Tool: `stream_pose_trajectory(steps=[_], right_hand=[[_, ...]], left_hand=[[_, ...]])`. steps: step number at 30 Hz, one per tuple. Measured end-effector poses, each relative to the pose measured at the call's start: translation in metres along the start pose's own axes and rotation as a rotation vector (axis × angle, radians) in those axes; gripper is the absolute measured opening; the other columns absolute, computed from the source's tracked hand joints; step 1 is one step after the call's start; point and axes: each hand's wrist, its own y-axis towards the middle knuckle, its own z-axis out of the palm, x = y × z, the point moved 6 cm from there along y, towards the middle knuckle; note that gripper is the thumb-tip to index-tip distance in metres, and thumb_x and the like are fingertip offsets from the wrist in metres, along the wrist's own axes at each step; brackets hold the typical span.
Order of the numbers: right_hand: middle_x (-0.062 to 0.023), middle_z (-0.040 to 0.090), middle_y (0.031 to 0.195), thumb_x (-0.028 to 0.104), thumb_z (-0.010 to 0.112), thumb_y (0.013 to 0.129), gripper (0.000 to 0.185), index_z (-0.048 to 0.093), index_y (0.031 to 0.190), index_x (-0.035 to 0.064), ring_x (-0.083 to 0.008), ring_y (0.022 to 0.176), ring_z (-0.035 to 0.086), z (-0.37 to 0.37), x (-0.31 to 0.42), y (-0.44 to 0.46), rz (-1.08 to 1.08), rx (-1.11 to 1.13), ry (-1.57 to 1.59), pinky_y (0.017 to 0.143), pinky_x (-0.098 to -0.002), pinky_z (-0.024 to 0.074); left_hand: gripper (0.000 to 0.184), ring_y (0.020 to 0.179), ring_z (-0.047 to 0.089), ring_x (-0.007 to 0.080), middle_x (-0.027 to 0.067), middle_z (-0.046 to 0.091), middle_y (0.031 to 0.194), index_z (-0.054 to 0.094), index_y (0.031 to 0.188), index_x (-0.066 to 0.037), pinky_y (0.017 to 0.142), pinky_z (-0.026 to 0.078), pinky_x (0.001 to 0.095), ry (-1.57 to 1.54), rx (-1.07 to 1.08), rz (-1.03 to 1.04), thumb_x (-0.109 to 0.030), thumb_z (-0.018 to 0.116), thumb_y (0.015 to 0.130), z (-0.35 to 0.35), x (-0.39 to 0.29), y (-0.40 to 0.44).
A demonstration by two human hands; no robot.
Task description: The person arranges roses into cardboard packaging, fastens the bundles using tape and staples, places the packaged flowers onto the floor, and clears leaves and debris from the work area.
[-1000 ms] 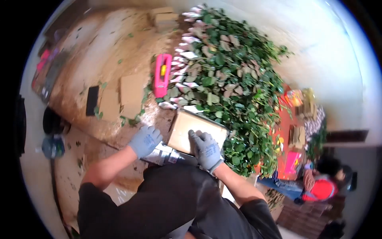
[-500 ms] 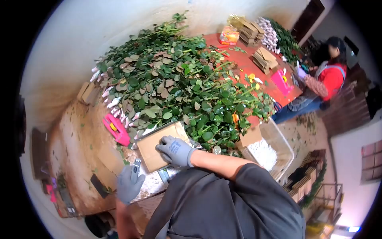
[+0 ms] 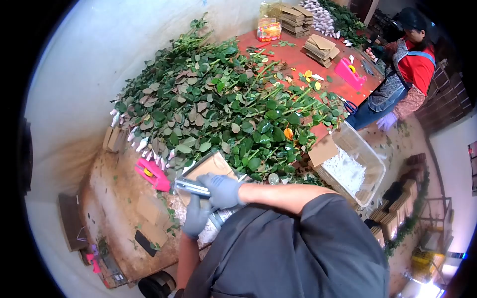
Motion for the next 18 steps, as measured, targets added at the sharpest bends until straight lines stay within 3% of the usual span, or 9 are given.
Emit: stream_pose_trajectory(steps=[1,2,3,4,7,8,16,18], right_hand=[[-0.0244,0.063,0.117,0.016,0.069,0.082,0.051,0.053,0.129,0.0042,-0.0433,0.111,0.062,-0.017,0.000,-0.010,0.052,0.009,0.052,0.095,-0.0486,0.0503],[-0.0248,0.063,0.118,0.016,0.068,0.082,0.054,0.054,0.132,0.0031,-0.0431,0.110,0.063,-0.039,0.004,-0.019,0.057,0.056,0.059,0.097,-0.0473,0.0502],[-0.0246,0.064,0.120,0.015,0.067,0.081,0.056,0.054,0.134,0.0037,-0.0425,0.110,0.064,-0.050,-0.011,-0.024,0.049,0.069,-0.016,0.097,-0.0464,0.0508],[-0.0247,0.070,0.105,0.014,0.066,0.080,0.042,0.063,0.120,0.0018,-0.0402,0.101,0.069,-0.063,-0.030,-0.031,0.118,0.060,-0.101,0.089,-0.0464,0.0533],[-0.0250,0.071,0.101,0.015,0.065,0.077,0.044,0.062,0.118,0.0008,-0.0411,0.099,0.069,-0.103,-0.044,-0.058,0.484,0.289,-0.223,0.087,-0.0480,0.0537],[-0.0246,0.072,0.100,0.017,0.065,0.078,0.043,0.063,0.117,0.0004,-0.0414,0.098,0.069,-0.101,-0.070,-0.059,0.402,0.265,-0.315,0.086,-0.0482,0.0538],[-0.0229,0.071,0.098,0.019,0.065,0.077,0.038,0.066,0.110,-0.0001,-0.0403,0.095,0.069,-0.109,-0.071,-0.041,0.326,0.516,-0.298,0.081,-0.0480,0.0530],[-0.0218,0.071,0.096,0.019,0.067,0.076,0.039,0.066,0.110,0.0000,-0.0396,0.093,0.069,-0.106,-0.073,-0.036,0.320,0.533,-0.300,0.079,-0.0477,0.0526]], left_hand=[[0.077,0.137,0.046,0.0437,0.0282,0.046,0.149,0.036,0.151,0.005,0.112,0.039,0.0478,0.241,0.022,0.054,-0.037,0.066,0.095,0.006,-0.001,-0.003],[0.084,0.143,0.039,0.0452,0.0285,0.041,0.154,0.034,0.153,0.006,0.116,0.034,0.0496,0.477,0.043,0.107,-0.037,0.071,0.091,0.014,-0.003,-0.006],[0.091,0.149,0.028,0.0462,0.0280,0.035,0.158,0.031,0.154,0.006,0.120,0.027,0.0519,0.515,0.042,0.066,-0.035,0.076,0.086,0.021,-0.007,-0.008],[0.095,0.149,0.029,0.0443,0.0272,0.037,0.158,0.029,0.156,0.004,0.120,0.028,0.0508,0.572,0.028,0.080,-0.029,0.078,0.082,0.025,-0.015,-0.008],[0.092,0.149,0.031,0.0420,0.0249,0.038,0.157,0.030,0.156,0.002,0.120,0.029,0.0502,0.592,-0.027,0.062,-0.022,0.077,0.081,0.028,-0.016,-0.008],[0.089,0.148,0.032,0.0407,0.0234,0.039,0.157,0.031,0.156,0.002,0.119,0.030,0.0497,0.603,-0.037,0.087,-0.020,0.076,0.082,0.027,-0.014,-0.008],[0.078,0.146,0.038,0.0391,0.0196,0.044,0.155,0.038,0.152,0.000,0.117,0.034,0.0488,0.630,-0.089,0.126,-0.009,0.071,0.082,0.025,-0.016,-0.006],[0.078,0.141,0.041,0.0455,0.0274,0.045,0.150,0.038,0.152,0.002,0.116,0.035,0.0500,0.601,-0.097,0.156,-0.003,0.070,0.081,0.025,-0.017,-0.006]])
